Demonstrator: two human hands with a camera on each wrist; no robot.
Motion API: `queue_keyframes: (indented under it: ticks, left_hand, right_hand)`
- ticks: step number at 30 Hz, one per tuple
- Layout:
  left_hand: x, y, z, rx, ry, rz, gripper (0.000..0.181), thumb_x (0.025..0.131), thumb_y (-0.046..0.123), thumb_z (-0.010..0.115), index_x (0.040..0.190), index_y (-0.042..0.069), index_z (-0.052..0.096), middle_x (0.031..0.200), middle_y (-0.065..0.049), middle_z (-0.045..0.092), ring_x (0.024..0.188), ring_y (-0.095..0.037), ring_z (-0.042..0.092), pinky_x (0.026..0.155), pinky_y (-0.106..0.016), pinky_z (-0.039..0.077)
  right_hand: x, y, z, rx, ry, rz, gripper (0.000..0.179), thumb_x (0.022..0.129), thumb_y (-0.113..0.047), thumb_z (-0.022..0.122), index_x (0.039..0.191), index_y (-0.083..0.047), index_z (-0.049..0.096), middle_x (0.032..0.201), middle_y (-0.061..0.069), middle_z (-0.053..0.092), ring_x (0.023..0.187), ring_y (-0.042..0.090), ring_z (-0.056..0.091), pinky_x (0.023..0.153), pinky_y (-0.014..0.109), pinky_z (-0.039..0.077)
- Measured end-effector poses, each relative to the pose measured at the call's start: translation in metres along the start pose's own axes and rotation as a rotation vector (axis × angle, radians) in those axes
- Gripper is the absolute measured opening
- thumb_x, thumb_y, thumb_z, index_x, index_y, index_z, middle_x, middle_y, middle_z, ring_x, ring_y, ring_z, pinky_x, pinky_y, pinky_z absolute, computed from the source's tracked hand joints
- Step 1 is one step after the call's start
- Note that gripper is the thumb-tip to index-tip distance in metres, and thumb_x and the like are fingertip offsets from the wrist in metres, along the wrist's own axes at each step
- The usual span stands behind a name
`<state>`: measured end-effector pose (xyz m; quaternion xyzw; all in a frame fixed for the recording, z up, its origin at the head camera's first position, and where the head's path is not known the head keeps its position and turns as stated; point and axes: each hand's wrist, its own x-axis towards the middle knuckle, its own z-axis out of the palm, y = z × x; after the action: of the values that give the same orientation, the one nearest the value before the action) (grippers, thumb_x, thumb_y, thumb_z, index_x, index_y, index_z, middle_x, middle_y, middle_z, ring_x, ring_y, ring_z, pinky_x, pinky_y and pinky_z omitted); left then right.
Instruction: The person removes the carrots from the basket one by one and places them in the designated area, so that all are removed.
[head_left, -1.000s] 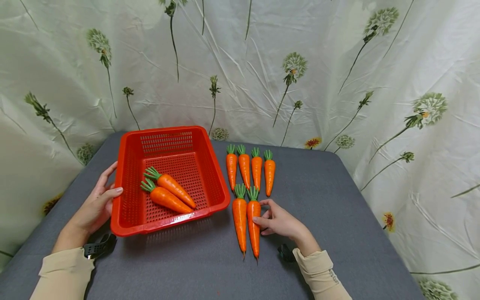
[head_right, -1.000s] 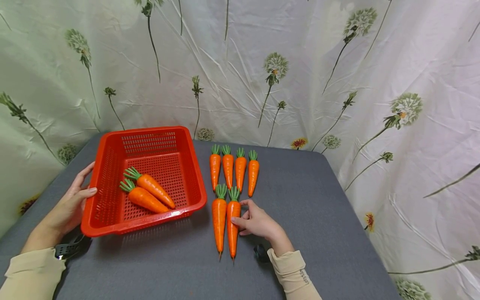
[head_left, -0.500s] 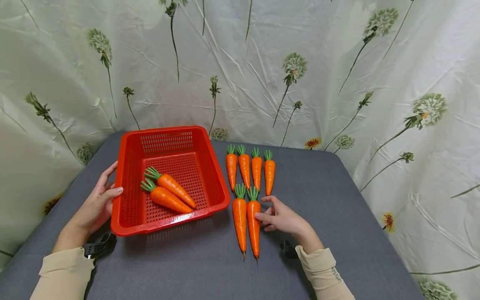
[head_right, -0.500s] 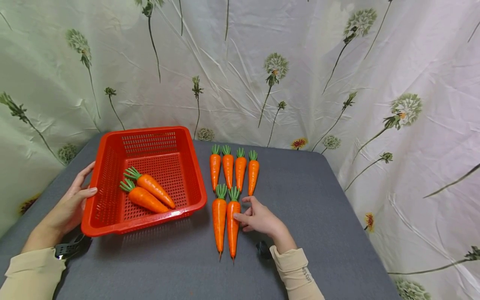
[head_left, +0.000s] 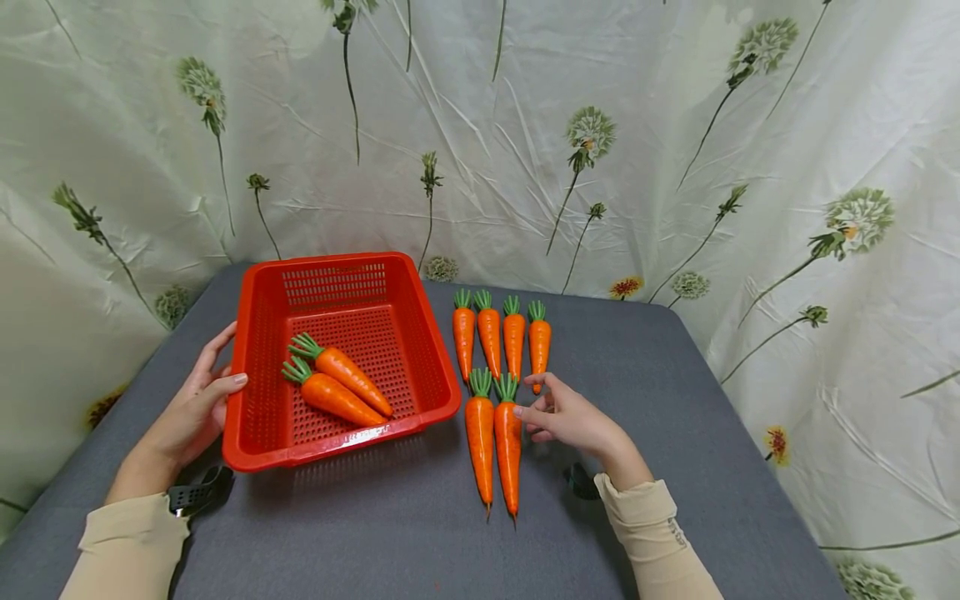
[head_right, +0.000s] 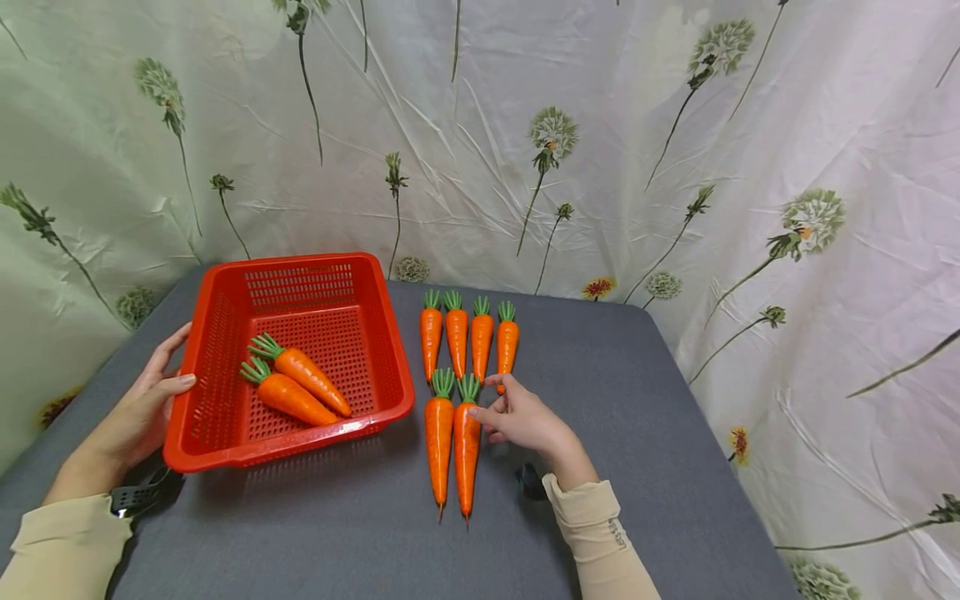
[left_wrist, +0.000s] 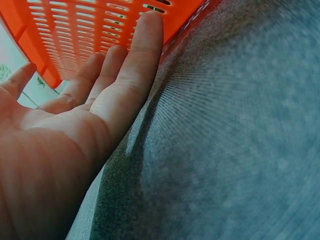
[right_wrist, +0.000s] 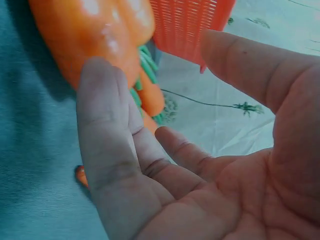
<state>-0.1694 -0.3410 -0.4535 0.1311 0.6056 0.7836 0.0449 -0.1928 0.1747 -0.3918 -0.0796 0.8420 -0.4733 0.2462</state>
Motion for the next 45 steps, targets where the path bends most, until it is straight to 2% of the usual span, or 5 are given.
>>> queue_keyframes:
  ticks: [23, 27, 32, 38, 45]
  left_hand:
    - [-0.001, 0.001, 0.001, 0.004, -0.015, 0.012, 0.07, 0.105, 0.004, 0.037, 0.16, 0.034, 0.006, 0.134, -0.001, 0.049, 0.107, -0.013, 0.069, 0.08, -0.038, 0.062]
    - [-0.001, 0.001, 0.002, 0.005, -0.022, 0.017, 0.07, 0.105, 0.004, 0.036, 0.16, 0.034, 0.006, 0.134, -0.001, 0.048, 0.107, -0.014, 0.068, 0.079, -0.038, 0.062]
    - [0.0, 0.001, 0.001, 0.014, -0.025, 0.02, 0.071, 0.105, 0.004, 0.036, 0.161, 0.034, 0.005, 0.136, -0.001, 0.047, 0.108, -0.013, 0.068, 0.079, -0.038, 0.062]
    - [0.0, -0.001, 0.0, 0.027, -0.021, 0.022, 0.071, 0.105, 0.003, 0.037, 0.161, 0.034, 0.005, 0.137, -0.002, 0.045, 0.108, -0.014, 0.068, 0.08, -0.038, 0.062]
    - [0.001, -0.002, -0.001, 0.025, -0.025, 0.024, 0.072, 0.105, 0.003, 0.037, 0.16, 0.034, 0.005, 0.139, -0.001, 0.045, 0.11, -0.014, 0.068, 0.08, -0.038, 0.062]
  right_hand:
    - [0.026, -0.088, 0.003, -0.146, -0.052, -0.146, 0.06, 0.095, -0.038, 0.069, 0.144, -0.016, 0.042, 0.104, 0.013, 0.061, 0.092, 0.032, 0.069, 0.087, 0.042, 0.059]
    - [0.035, -0.102, 0.008, -0.157, -0.075, -0.158, 0.058, 0.095, -0.037, 0.068, 0.143, -0.019, 0.042, 0.107, 0.011, 0.06, 0.092, 0.028, 0.069, 0.084, 0.036, 0.06]
    - [0.046, -0.118, 0.015, -0.177, -0.099, -0.176, 0.056, 0.096, -0.038, 0.067, 0.142, -0.018, 0.043, 0.106, 0.011, 0.06, 0.087, 0.021, 0.071, 0.087, 0.038, 0.059]
    - [0.061, -0.136, 0.027, -0.191, -0.141, -0.209, 0.06, 0.096, -0.036, 0.067, 0.146, -0.013, 0.042, 0.108, 0.011, 0.059, 0.092, 0.025, 0.071, 0.082, 0.033, 0.06]
    - [0.085, -0.153, 0.043, -0.17, -0.199, -0.21, 0.052, 0.096, -0.035, 0.067, 0.141, -0.019, 0.046, 0.112, 0.011, 0.059, 0.115, 0.032, 0.063, 0.088, 0.036, 0.059]
